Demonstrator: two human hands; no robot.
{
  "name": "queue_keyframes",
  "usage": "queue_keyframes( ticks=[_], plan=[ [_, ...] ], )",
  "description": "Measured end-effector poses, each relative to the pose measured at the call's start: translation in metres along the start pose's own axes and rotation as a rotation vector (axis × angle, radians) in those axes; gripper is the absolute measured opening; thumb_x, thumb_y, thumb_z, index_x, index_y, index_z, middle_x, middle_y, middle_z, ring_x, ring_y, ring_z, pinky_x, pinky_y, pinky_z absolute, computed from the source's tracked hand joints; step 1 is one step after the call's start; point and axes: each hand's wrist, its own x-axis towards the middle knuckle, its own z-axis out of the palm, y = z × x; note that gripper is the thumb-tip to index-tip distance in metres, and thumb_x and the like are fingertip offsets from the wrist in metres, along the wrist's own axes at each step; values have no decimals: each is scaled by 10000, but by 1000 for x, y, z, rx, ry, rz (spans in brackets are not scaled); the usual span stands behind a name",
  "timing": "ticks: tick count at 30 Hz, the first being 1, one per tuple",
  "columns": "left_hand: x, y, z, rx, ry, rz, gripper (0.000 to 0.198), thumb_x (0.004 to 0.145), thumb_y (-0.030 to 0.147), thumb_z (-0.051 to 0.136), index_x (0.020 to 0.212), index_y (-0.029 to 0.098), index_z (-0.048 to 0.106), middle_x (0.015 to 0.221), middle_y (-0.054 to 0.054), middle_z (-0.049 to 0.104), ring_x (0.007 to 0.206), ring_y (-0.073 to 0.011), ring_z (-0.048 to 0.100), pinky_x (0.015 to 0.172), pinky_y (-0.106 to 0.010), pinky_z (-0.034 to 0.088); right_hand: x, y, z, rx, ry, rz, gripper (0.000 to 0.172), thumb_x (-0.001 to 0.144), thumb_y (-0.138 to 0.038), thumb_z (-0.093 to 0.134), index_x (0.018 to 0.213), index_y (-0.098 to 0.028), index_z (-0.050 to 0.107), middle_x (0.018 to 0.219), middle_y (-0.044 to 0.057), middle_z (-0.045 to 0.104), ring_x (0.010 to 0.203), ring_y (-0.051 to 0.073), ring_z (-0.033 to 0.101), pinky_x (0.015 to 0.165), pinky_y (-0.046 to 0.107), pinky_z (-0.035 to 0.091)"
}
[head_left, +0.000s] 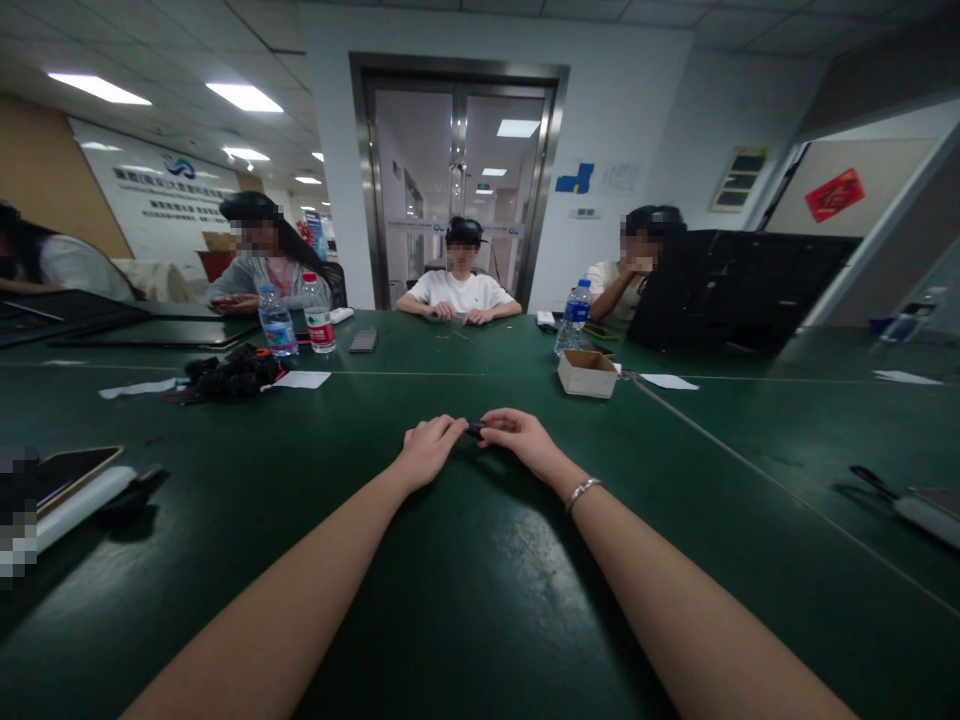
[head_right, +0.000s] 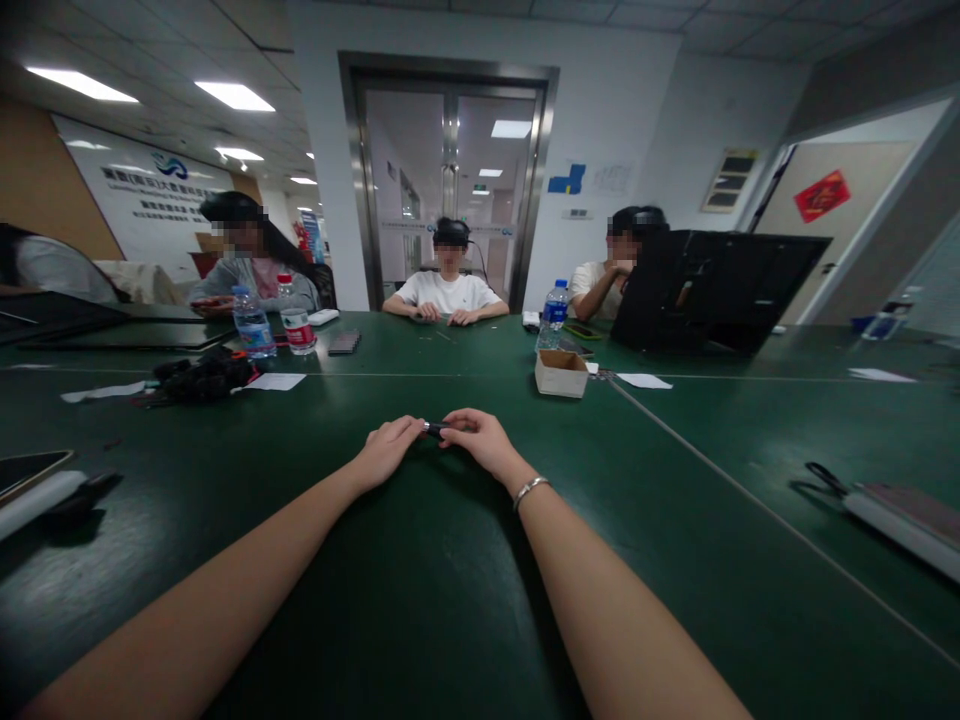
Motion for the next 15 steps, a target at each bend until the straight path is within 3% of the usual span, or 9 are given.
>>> queue_keyframes(
  ticks=[3, 7, 12, 15],
  plan=[
    [1, 0, 0, 20, -19, 29, 505, 917, 478, 181, 838, 251, 625, 983, -28, 640, 985, -228, 551, 925, -413, 370, -1, -1, 0, 2, 1, -6, 360, 604, -330, 784, 874, -160, 618, 803, 23, 684, 676, 127, 646, 743, 296, 486],
    [1, 2, -2, -10, -19, 51, 300, 883, 430, 359, 997, 300, 605, 1047, 13, 644, 1033, -205, 548, 946, -370, 366, 0, 1, 0, 16, 1, -19, 385, 592, -311, 792, 894, -172, 598, 789, 11, 683, 661, 123, 642, 749, 299, 486],
    [-1, 3, -1, 3, -13, -2, 507, 910, 505, 207, 798, 230, 619, 944, -33, 630, 965, -212, 562, 921, -379, 388, 2, 3, 0, 22, -22, -16, 393, 578, -316, 800, 882, -174, 596, 765, 1, 677, 659, 126, 639, 728, 300, 488],
    [0, 0, 0, 6, 6, 29, 319, 876, 458, 381, 889, 230, 604, 1012, -30, 612, 996, -202, 559, 938, -374, 387, 2, 2, 0, 32, -15, -15, 393, 571, -317, 804, 876, -174, 601, 758, -2, 673, 657, 125, 637, 729, 299, 485]
  ],
)
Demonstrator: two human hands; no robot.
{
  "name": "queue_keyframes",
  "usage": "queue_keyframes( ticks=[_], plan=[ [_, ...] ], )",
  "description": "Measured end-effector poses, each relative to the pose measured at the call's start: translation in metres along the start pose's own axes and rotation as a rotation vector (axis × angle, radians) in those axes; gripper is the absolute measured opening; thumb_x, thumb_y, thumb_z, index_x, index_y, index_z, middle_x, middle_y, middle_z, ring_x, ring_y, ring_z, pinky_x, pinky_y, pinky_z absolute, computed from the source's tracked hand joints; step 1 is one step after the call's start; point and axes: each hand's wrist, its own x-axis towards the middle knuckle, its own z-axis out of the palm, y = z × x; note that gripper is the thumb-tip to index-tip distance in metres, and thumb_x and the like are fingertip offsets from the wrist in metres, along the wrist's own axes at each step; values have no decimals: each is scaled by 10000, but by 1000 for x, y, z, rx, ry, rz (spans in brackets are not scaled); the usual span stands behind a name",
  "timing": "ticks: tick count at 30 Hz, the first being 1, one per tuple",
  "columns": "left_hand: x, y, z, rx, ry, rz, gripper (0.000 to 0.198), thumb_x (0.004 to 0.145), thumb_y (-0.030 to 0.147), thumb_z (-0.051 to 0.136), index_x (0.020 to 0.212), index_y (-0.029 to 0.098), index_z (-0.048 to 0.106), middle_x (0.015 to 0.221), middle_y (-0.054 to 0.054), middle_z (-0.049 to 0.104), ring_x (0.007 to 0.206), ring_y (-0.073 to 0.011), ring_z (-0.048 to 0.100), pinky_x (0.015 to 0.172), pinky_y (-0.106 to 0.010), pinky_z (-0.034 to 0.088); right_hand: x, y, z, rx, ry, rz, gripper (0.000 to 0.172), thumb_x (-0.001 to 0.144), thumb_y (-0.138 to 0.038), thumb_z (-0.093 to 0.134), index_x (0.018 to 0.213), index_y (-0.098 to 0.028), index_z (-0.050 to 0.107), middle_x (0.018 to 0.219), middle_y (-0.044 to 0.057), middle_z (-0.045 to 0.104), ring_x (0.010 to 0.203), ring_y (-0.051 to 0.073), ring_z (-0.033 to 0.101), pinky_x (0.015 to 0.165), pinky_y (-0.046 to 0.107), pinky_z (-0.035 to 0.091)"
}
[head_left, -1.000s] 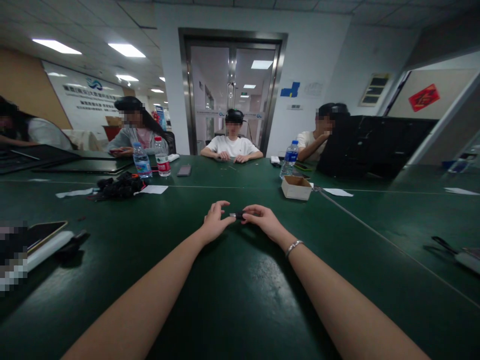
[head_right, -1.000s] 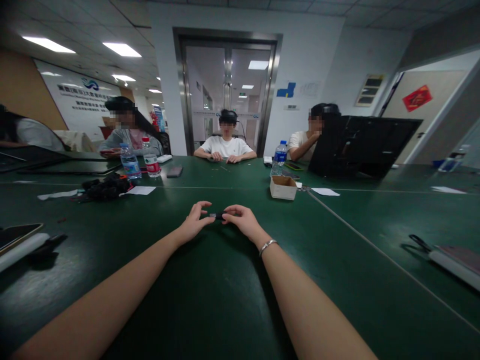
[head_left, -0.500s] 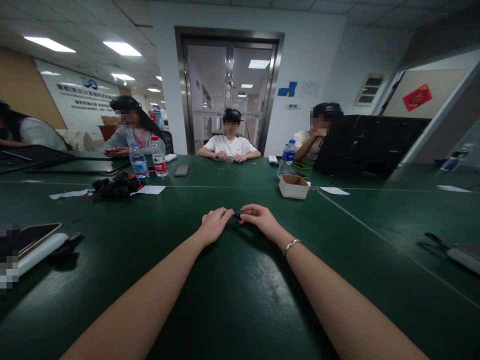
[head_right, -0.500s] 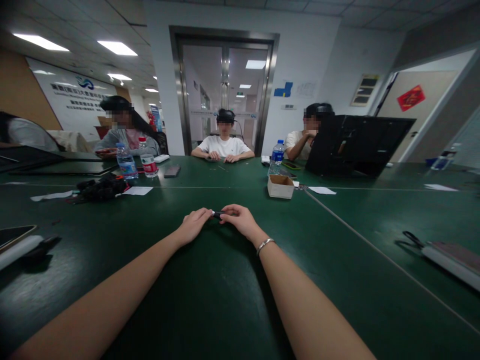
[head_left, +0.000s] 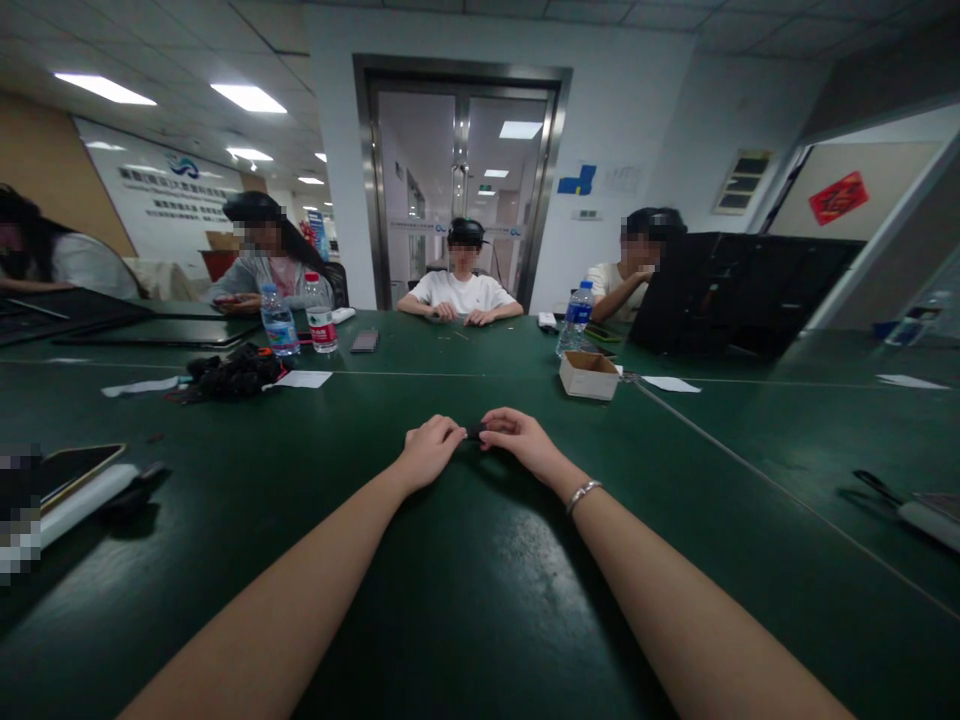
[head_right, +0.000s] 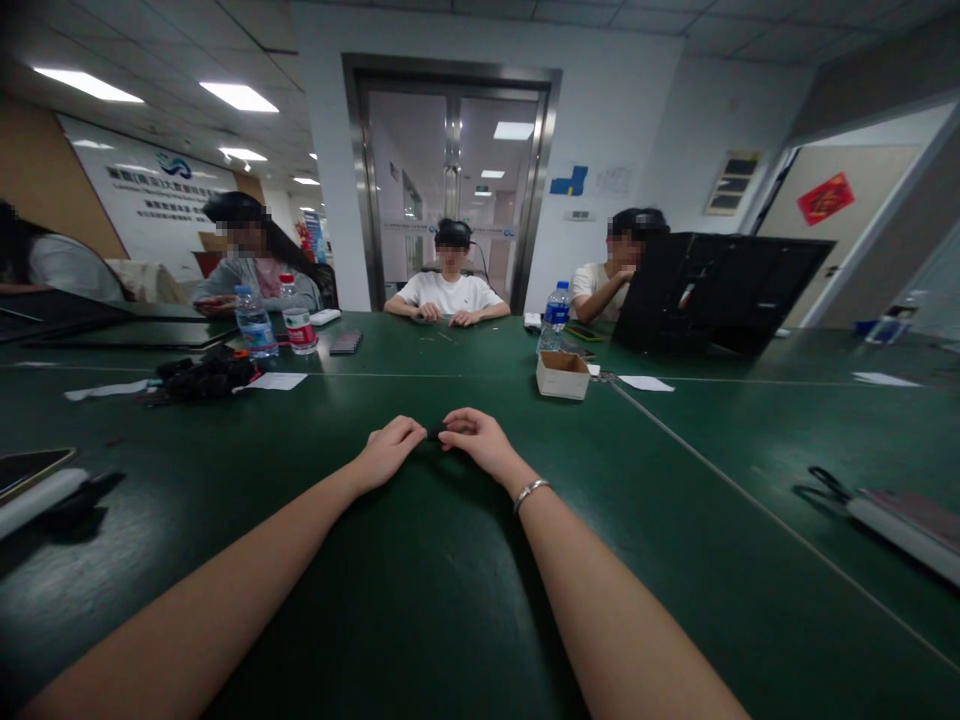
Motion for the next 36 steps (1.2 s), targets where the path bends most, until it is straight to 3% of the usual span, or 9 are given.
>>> queue_keyframes(
  ticks=[3, 8, 13, 18, 21, 23, 29, 32, 36],
  plan=[
    [1, -2, 1, -62, 46, -6, 305, 814, 457, 516, 1031, 248, 568, 1112, -30, 591, 1041, -197, 552, 954, -360, 388, -1, -1, 0, 8, 6, -1, 383, 573, -315, 802, 869, -177, 600, 748, -6, 672, 642, 121, 631, 718, 293, 481],
    [3, -3, 2, 12, -2, -31, 479, 907, 483, 256, 796, 224, 643, 1057, -53, 588, 1072, -230, 527, 978, -420, 359, -1, -1, 0, -3, 5, 0, 376, 579, -310, 799, 868, -179, 598, 763, -6, 673, 645, 119, 635, 713, 288, 483],
    [2, -4, 3, -60, 47, -27, 298, 805, 424, 528, 1056, 272, 579, 1188, -33, 518, 1069, -200, 549, 998, -395, 361, -1, -2, 0, -15, 7, -2, 380, 580, -323, 798, 872, -182, 600, 776, -2, 677, 641, 121, 633, 717, 296, 488],
    [1, -2, 2, -12, -12, -26, 434, 909, 467, 269, 836, 237, 629, 1072, -41, 563, 1128, -226, 504, 1031, -448, 315, -2, -3, 1, -14, 2, -5, 380, 582, -327, 797, 869, -180, 596, 780, -5, 671, 649, 120, 637, 714, 291, 490],
    [0, -2, 2, -45, 22, -4, 241, 843, 407, 477, 995, 248, 577, 1189, -36, 496, 1105, -206, 532, 1032, -437, 331, -1, -3, 1, -9, 11, -6, 380, 583, -321, 796, 874, -179, 598, 775, -6, 672, 642, 117, 636, 707, 284, 489],
    [-1, -4, 2, -79, 34, 0, 310, 787, 377, 575, 1072, 261, 538, 1228, -34, 462, 1079, -193, 556, 1023, -412, 355, -1, -2, 1, -9, 8, -10, 378, 582, -326, 797, 870, -180, 599, 761, -7, 672, 631, 118, 634, 697, 284, 491],
    [0, -5, 3, -59, 50, 18, 178, 834, 375, 521, 963, 259, 558, 1127, -14, 510, 1056, -184, 577, 1006, -396, 371, -1, -2, 1, -8, -1, -12, 381, 577, -331, 799, 866, -178, 603, 754, -10, 669, 635, 120, 635, 694, 286, 493],
    [0, -5, 3, -94, 61, 8, 281, 777, 396, 605, 1013, 259, 539, 1177, -24, 502, 1030, -189, 591, 966, -384, 403, -1, -3, 1, -14, -4, -14, 374, 583, -328, 796, 870, -180, 607, 755, -7, 670, 638, 120, 633, 708, 291, 488],
    [1, -5, 3, -59, 42, -10, 279, 855, 467, 463, 948, 241, 597, 1108, -34, 554, 1037, -195, 574, 963, -368, 403, -2, -3, 1, -16, -3, -9, 369, 586, -322, 794, 870, -180, 608, 763, -7, 668, 640, 120, 631, 712, 295, 483]
  ],
)
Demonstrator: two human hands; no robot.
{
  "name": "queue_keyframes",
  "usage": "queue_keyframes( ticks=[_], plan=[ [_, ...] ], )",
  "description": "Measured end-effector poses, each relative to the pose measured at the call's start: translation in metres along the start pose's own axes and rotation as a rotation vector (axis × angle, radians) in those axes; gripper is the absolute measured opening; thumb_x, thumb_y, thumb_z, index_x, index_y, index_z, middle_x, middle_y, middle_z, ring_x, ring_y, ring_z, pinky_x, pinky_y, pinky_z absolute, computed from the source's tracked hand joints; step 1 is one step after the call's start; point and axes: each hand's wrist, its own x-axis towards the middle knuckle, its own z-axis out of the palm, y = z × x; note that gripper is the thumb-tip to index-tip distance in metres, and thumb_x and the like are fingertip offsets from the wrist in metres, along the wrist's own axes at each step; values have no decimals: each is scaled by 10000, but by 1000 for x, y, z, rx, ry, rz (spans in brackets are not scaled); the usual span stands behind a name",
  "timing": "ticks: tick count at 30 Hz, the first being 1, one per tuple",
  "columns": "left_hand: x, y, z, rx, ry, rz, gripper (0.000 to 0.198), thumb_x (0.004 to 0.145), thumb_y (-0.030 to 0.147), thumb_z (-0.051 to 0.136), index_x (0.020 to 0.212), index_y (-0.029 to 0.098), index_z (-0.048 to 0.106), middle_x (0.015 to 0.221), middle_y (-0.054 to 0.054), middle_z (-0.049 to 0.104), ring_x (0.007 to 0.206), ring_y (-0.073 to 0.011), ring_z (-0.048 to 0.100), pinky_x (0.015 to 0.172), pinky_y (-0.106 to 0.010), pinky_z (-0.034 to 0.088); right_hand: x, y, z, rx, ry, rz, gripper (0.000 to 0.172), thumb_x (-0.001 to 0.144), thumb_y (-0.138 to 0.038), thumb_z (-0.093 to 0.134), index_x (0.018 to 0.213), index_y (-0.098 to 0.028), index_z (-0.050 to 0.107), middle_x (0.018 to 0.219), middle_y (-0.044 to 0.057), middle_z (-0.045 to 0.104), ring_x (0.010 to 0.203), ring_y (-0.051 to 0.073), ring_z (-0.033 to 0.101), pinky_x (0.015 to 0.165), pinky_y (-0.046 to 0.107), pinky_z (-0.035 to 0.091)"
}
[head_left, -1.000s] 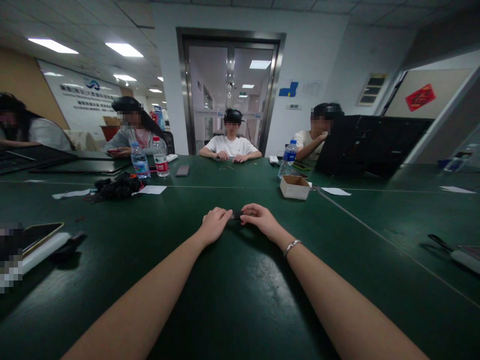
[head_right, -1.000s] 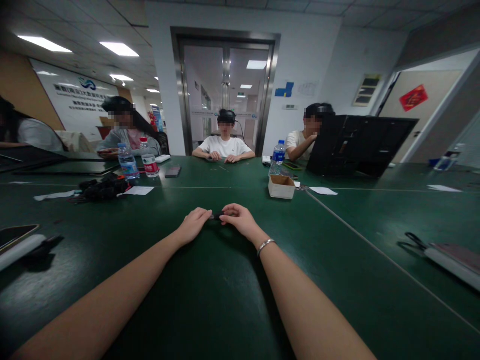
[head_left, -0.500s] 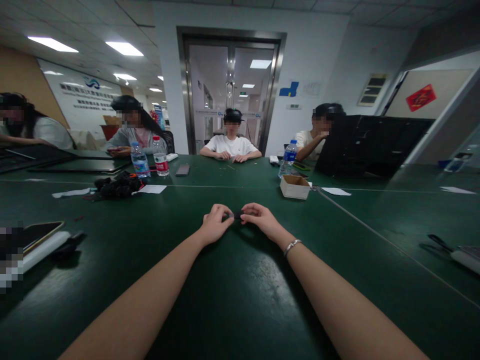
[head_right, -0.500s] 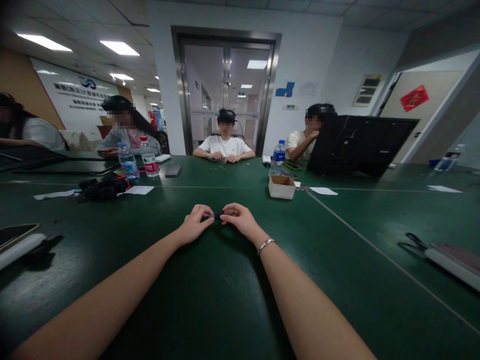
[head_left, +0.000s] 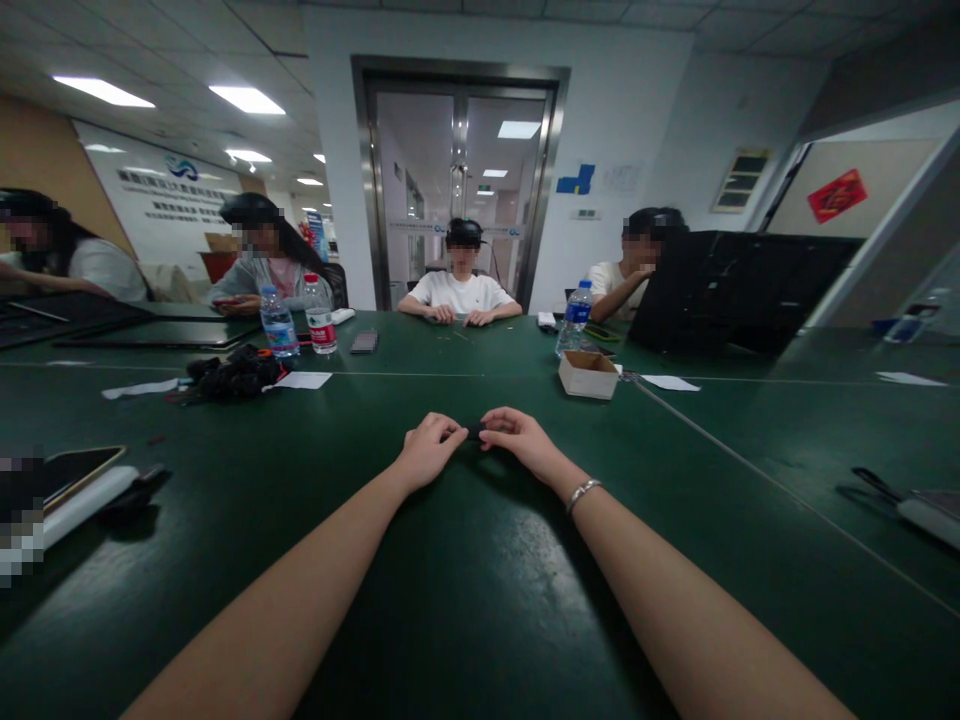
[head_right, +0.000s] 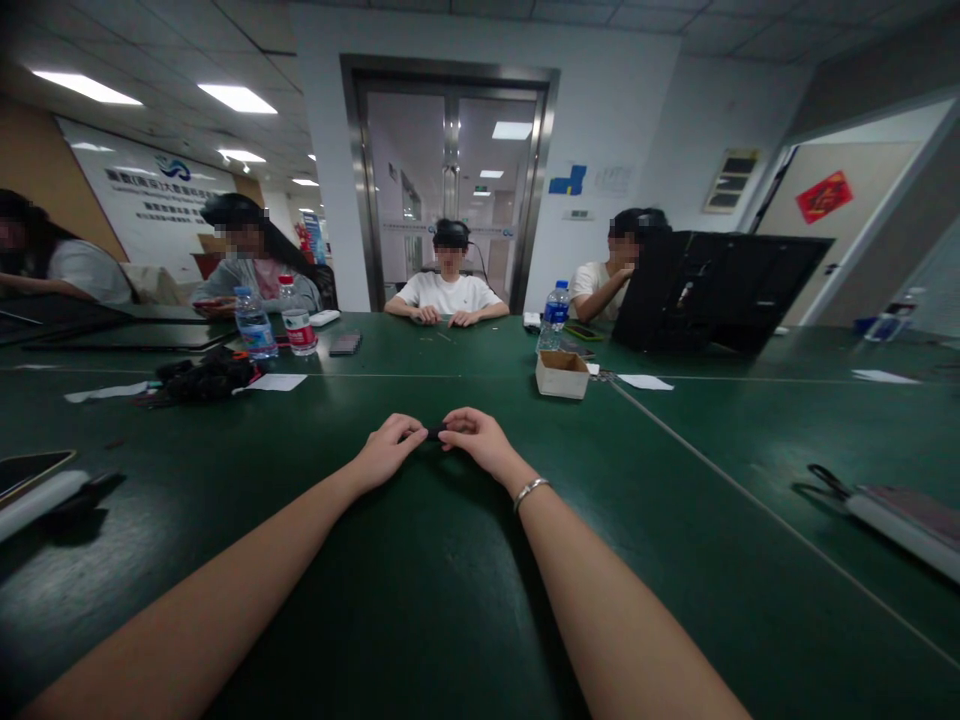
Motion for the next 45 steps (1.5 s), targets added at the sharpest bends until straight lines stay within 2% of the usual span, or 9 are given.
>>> queue_keyframes(
  ticks=[6, 9, 13, 17, 26, 33, 37, 40, 45],
  plan=[
    [-2, 2, -4, 8, -15, 54, 228, 752, 358, 627, 948, 250, 590, 1086, -14, 568, 1014, -188, 571, 953, -354, 413, 1, 1, 0, 7, -2, 12, 363, 589, -303, 794, 871, -175, 605, 763, -7, 668, 639, 116, 627, 716, 290, 477],
    [-3, 5, -5, 3, -22, 42, 207, 815, 409, 533, 901, 239, 615, 1050, -21, 591, 1013, -191, 568, 947, -352, 410, 1, 1, 0, 15, -4, 17, 368, 591, -313, 793, 877, -177, 606, 773, -6, 668, 644, 118, 629, 723, 294, 477],
    [-2, 8, -4, -2, -26, -19, 460, 908, 482, 278, 801, 223, 642, 990, -37, 619, 994, -203, 567, 917, -359, 409, 1, 1, -1, 19, -9, 12, 362, 601, -322, 788, 878, -176, 607, 769, -4, 668, 654, 117, 629, 738, 294, 476],
    [0, 6, -3, 23, -14, 14, 346, 873, 489, 386, 892, 237, 623, 977, -21, 618, 961, -196, 566, 882, -338, 413, 1, 1, -1, 15, -7, 20, 365, 593, -316, 794, 873, -175, 608, 772, -4, 670, 647, 119, 629, 726, 294, 476],
    [-1, 6, -4, 36, -51, -4, 481, 900, 515, 277, 771, 214, 629, 945, -35, 607, 938, -199, 545, 863, -337, 395, 1, 0, 0, 31, -12, 24, 341, 610, -297, 785, 876, -178, 608, 773, -11, 667, 648, 117, 632, 731, 293, 476],
    [-2, 8, -5, 2, -55, -29, 487, 902, 522, 251, 787, 213, 609, 910, -31, 612, 903, -196, 547, 843, -330, 390, 1, 1, -1, 37, -18, 24, 341, 615, -294, 782, 880, -172, 604, 783, -2, 670, 650, 117, 632, 737, 295, 472],
    [-3, 9, -7, -28, -78, 2, 400, 872, 542, 342, 867, 236, 599, 896, -8, 621, 887, -191, 547, 839, -323, 386, 1, 2, -2, 43, -19, 24, 345, 620, -297, 778, 888, -171, 602, 788, -1, 669, 652, 116, 631, 734, 295, 472],
    [-3, 8, -7, -6, -79, 1, 502, 894, 540, 249, 745, 212, 599, 870, -26, 609, 866, -194, 539, 832, -327, 384, 2, 2, -2, 39, -24, 26, 347, 618, -299, 779, 888, -171, 601, 798, 1, 669, 654, 118, 634, 733, 295, 473],
    [-1, 3, -3, -111, -73, 10, 436, 862, 565, 330, 848, 212, 586, 827, -11, 616, 785, -173, 547, 716, -282, 393, 2, 3, -1, 52, -19, 20, 345, 624, -300, 775, 893, -173, 600, 802, 2, 674, 656, 118, 634, 735, 295, 474]
  ],
)
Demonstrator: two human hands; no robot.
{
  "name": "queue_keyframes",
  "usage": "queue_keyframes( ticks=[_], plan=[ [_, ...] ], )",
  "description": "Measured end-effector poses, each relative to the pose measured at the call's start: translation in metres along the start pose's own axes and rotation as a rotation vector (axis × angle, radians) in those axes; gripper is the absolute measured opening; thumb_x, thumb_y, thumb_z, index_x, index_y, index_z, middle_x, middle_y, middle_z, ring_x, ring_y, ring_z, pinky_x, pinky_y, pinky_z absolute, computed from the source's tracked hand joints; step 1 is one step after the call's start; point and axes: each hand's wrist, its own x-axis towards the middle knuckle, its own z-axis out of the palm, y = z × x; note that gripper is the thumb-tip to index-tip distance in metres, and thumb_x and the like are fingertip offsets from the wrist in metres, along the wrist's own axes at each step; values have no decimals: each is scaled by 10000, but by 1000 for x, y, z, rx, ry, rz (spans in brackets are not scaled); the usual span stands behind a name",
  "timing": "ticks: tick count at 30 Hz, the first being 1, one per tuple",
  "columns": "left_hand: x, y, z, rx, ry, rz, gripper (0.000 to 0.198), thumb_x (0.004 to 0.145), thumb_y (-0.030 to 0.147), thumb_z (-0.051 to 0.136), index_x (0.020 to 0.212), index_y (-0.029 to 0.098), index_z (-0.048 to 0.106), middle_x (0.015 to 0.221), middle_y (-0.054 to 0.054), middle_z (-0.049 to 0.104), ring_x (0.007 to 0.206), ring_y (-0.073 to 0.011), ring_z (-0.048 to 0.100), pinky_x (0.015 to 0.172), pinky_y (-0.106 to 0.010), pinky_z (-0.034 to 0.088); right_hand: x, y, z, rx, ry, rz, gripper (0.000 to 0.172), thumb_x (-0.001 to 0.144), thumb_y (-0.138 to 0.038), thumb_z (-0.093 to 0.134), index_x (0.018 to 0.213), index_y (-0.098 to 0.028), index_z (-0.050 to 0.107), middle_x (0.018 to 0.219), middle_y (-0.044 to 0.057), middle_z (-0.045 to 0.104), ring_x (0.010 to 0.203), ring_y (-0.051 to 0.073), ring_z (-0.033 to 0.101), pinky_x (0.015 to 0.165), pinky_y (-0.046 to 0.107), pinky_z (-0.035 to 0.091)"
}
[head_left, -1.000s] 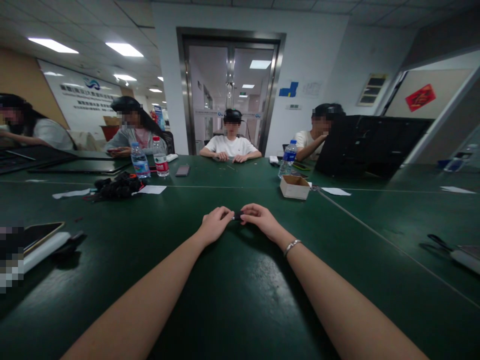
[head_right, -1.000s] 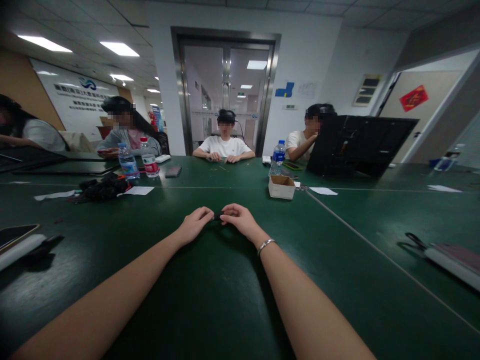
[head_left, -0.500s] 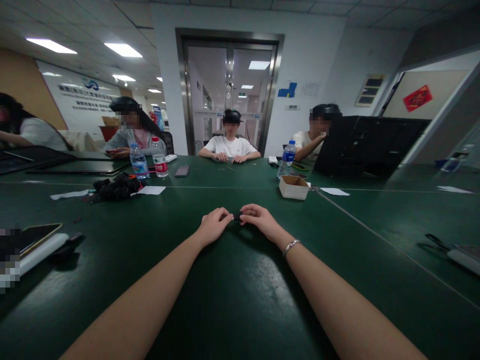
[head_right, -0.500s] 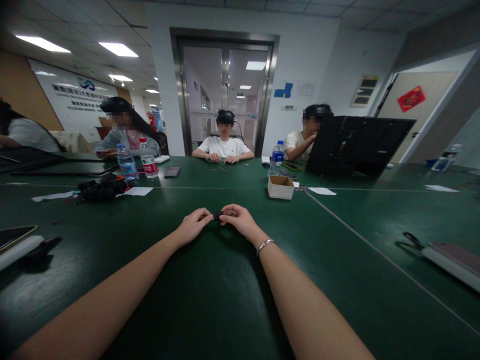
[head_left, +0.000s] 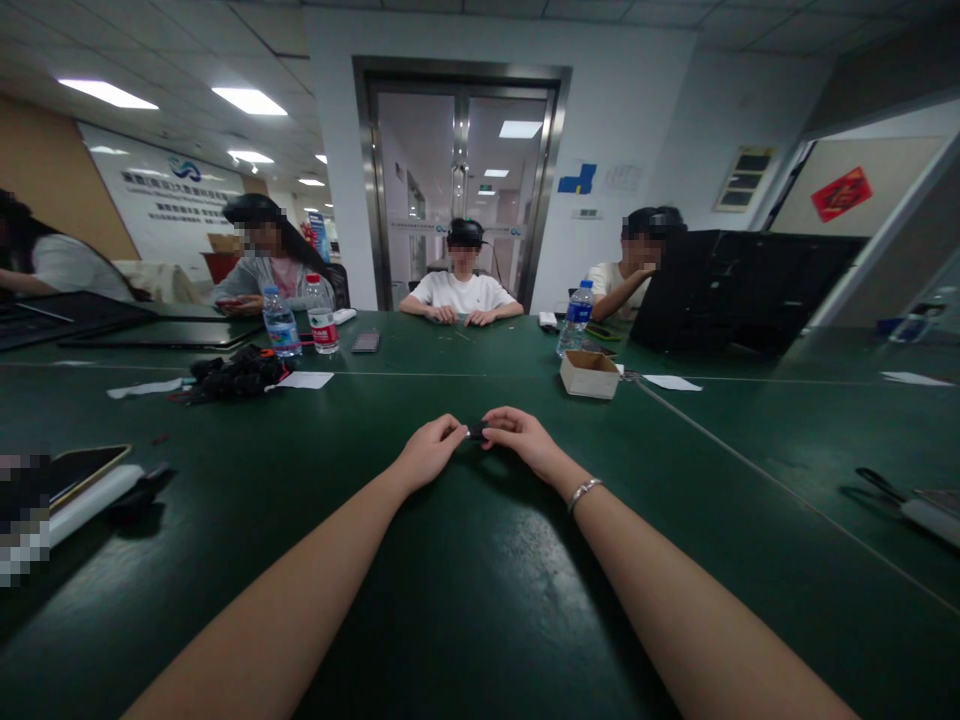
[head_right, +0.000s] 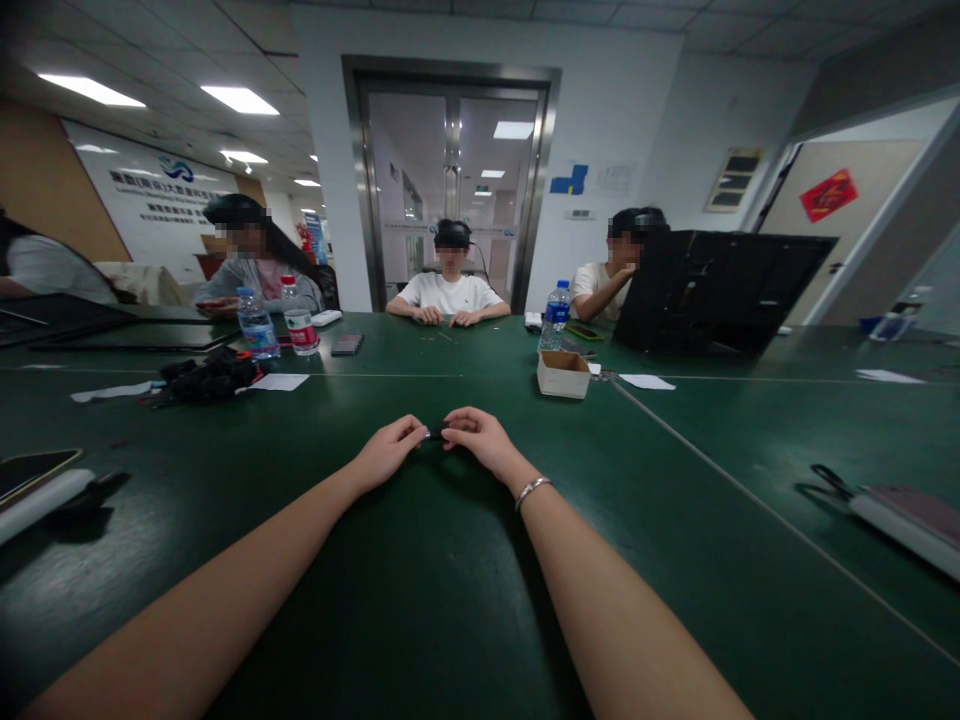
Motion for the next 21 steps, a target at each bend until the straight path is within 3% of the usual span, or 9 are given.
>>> queue_keyframes(
  ticks=[10, 21],
  plan=[
    [0, -1, 1, -15, 3, -5, 498, 867, 573, 280, 740, 198, 583, 732, -10, 597, 701, -163, 532, 667, -275, 373, 0, 0, 0, -9, -1, -1, 344, 618, -305, 779, 884, -174, 604, 782, -3, 669, 649, 116, 631, 734, 293, 472],
    [-1, 0, 1, -5, -12, -25, 494, 839, 622, 314, 815, 207, 579, 733, 0, 598, 695, -163, 536, 648, -270, 379, -1, -2, 0, -5, 0, 6, 369, 604, -325, 787, 886, -176, 602, 795, 0, 670, 652, 118, 631, 737, 298, 479]
  ],
)
